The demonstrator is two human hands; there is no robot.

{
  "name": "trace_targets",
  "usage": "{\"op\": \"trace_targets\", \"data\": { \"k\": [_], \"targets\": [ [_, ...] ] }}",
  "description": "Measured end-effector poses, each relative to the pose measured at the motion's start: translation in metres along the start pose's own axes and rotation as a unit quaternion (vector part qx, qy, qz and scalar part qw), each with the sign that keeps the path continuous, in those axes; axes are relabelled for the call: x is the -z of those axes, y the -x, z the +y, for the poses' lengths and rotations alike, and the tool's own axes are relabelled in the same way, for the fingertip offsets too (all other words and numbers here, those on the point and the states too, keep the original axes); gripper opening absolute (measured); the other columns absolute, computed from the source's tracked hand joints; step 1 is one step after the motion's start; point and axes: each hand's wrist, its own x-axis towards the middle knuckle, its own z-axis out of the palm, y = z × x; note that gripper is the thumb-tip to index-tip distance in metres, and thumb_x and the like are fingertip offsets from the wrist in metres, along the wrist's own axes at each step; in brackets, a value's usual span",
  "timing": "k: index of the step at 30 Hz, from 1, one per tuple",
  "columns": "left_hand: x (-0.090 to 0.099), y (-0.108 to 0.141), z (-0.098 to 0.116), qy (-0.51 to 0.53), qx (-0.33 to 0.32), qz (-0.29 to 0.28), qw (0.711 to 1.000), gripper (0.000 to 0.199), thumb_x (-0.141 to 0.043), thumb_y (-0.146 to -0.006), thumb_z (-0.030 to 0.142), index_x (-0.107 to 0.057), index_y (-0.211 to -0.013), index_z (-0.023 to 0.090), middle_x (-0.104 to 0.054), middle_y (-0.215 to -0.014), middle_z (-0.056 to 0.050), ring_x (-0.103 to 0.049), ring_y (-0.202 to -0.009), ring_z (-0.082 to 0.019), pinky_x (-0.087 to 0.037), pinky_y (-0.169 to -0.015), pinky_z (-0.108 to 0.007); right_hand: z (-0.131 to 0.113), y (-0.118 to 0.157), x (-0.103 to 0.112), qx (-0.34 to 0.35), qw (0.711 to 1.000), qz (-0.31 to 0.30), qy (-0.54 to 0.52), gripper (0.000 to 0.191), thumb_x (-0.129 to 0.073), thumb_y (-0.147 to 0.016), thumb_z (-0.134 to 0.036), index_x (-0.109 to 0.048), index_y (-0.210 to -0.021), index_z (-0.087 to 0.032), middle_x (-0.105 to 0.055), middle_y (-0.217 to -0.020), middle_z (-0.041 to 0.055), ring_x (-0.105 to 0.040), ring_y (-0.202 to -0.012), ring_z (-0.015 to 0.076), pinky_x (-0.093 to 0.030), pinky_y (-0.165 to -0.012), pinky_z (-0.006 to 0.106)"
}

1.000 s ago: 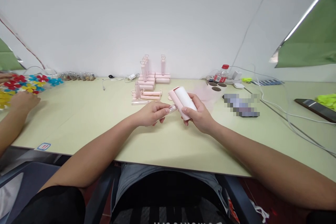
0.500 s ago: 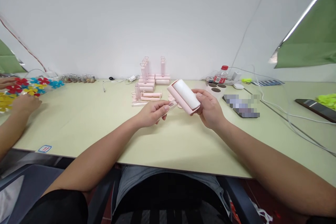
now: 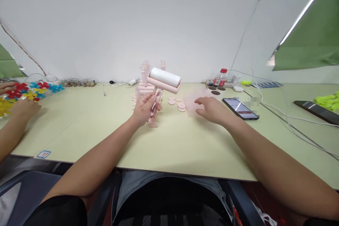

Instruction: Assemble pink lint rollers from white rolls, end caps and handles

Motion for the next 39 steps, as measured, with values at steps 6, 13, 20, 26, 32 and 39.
{"op": "trace_targets", "data": {
  "k": [6,13,20,26,32,39],
  "targets": [
    [0.014,-0.002,0.001,-0.097,0.010,-0.129,0.987,0.055,-0.058,-0.086,0.060,-0.061,-0.115,0.013,-0.062,-0.064,0.001,-0.046,-0.039,-0.007,-0.033,-0.037,-0.019,-0.007,0.005,0.003,0.009,0.992,-0.101,0.078,0.057,-0.059,-0.081,-0.029,-0.057,-0.137,-0.016,-0.064,-0.121,0.0148,-0.057,-0.111,0.0344,-0.047,-0.091,0.044],
    [0.038,-0.007,0.010,-0.227,0.042,-0.274,0.934,0.050,-0.051,-0.092,0.056,-0.065,-0.119,0.016,-0.065,-0.069,-0.003,-0.050,-0.049,-0.008,-0.037,-0.042,-0.018,-0.013,0.010,0.003,0.033,0.986,-0.124,0.106,0.061,-0.059,-0.080,-0.020,-0.053,-0.141,-0.016,-0.059,-0.131,0.0160,-0.053,-0.119,0.0359,-0.045,-0.095,0.044],
    [0.036,-0.006,0.011,-0.239,0.033,-0.293,0.925,0.048,-0.048,-0.094,0.055,-0.066,-0.115,0.016,-0.061,-0.071,-0.002,-0.049,-0.050,-0.008,-0.038,-0.043,-0.018,-0.011,0.002,0.004,-0.025,0.998,0.045,0.037,0.045,-0.049,-0.090,-0.029,-0.058,-0.132,-0.015,-0.069,-0.114,0.0133,-0.062,-0.106,0.0310,-0.048,-0.087,0.040],
    [0.035,-0.006,0.008,-0.237,0.043,-0.288,0.927,0.049,-0.050,-0.093,0.056,-0.065,-0.117,0.016,-0.060,-0.069,0.000,-0.048,-0.049,-0.007,-0.038,-0.043,-0.018,0.004,-0.009,0.007,-0.147,0.988,0.032,0.040,0.060,-0.050,-0.089,-0.033,-0.043,-0.146,-0.015,-0.074,-0.104,0.0135,-0.065,-0.100,0.0356,-0.048,-0.071,0.040],
    [0.033,-0.005,0.007,-0.235,0.038,-0.290,0.927,0.048,-0.052,-0.092,0.056,-0.066,-0.113,0.015,-0.058,-0.068,0.000,-0.048,-0.050,-0.007,-0.039,-0.044,-0.018,0.014,-0.017,0.001,-0.153,0.987,0.029,0.031,0.036,-0.053,-0.086,-0.028,-0.066,-0.118,-0.016,-0.075,-0.105,0.0118,-0.066,-0.101,0.0319,-0.048,-0.070,0.037],
    [0.034,-0.005,0.008,-0.233,0.032,-0.282,0.930,0.049,-0.050,-0.093,0.054,-0.065,-0.119,0.015,-0.062,-0.068,-0.001,-0.048,-0.049,-0.008,-0.037,-0.043,-0.019,0.005,-0.007,0.010,-0.132,0.968,0.169,-0.129,0.031,-0.068,-0.077,-0.052,-0.059,-0.076,-0.022,-0.071,-0.077,0.0050,-0.067,-0.072,0.0240,-0.047,-0.060,0.033]
  ]
}}
